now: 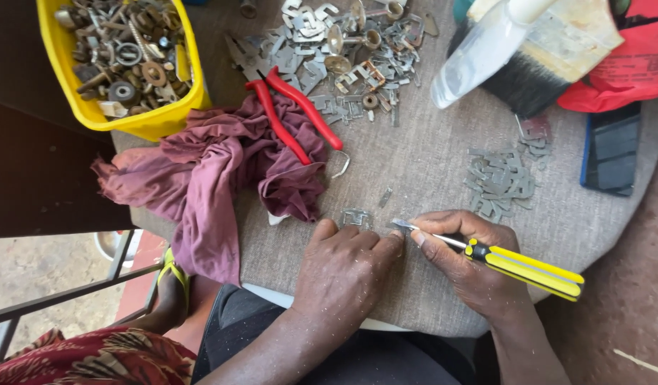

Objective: The person uses a yellow-handled screwdriver to file the edges of small metal parts on a table. They occasionally wipe the parts with a cloth and continue filing. The workspace contains various hardware items, tools, and containers.

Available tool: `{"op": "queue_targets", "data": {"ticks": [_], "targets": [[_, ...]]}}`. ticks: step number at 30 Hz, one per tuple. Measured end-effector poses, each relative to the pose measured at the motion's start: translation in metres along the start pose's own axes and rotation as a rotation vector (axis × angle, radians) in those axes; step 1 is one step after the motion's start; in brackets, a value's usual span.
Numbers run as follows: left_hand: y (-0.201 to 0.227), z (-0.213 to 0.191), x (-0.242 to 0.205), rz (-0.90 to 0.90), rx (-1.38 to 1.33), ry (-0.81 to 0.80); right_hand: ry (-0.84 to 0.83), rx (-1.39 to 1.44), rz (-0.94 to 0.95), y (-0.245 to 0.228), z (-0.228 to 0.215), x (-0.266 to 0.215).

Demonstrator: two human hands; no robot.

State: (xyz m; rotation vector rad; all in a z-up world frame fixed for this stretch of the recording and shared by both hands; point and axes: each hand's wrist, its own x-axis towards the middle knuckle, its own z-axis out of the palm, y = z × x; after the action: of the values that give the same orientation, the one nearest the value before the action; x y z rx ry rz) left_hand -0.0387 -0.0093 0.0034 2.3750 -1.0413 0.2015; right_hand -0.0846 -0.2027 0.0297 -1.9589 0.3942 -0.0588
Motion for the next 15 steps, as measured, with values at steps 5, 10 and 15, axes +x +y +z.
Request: {"op": "queue_targets", "data": {"ticks": [5, 10, 15], "targets": [[-0.001, -0.001, 0.0, -0.025, -0.039, 0.009, -0.018, 0.066, 0.048, 0.006, -0.002, 0.003], [0.0, 0.0, -0.001, -0.012, -0.018, 0.04, -0.017, 0.053, 0.044, 0.011, -0.006, 0.001], [-0.001, -0.003, -0.001, -0.013, -0.032, -0.009, -0.036, 0.036, 0.137, 0.007, -0.005, 0.003]]}}
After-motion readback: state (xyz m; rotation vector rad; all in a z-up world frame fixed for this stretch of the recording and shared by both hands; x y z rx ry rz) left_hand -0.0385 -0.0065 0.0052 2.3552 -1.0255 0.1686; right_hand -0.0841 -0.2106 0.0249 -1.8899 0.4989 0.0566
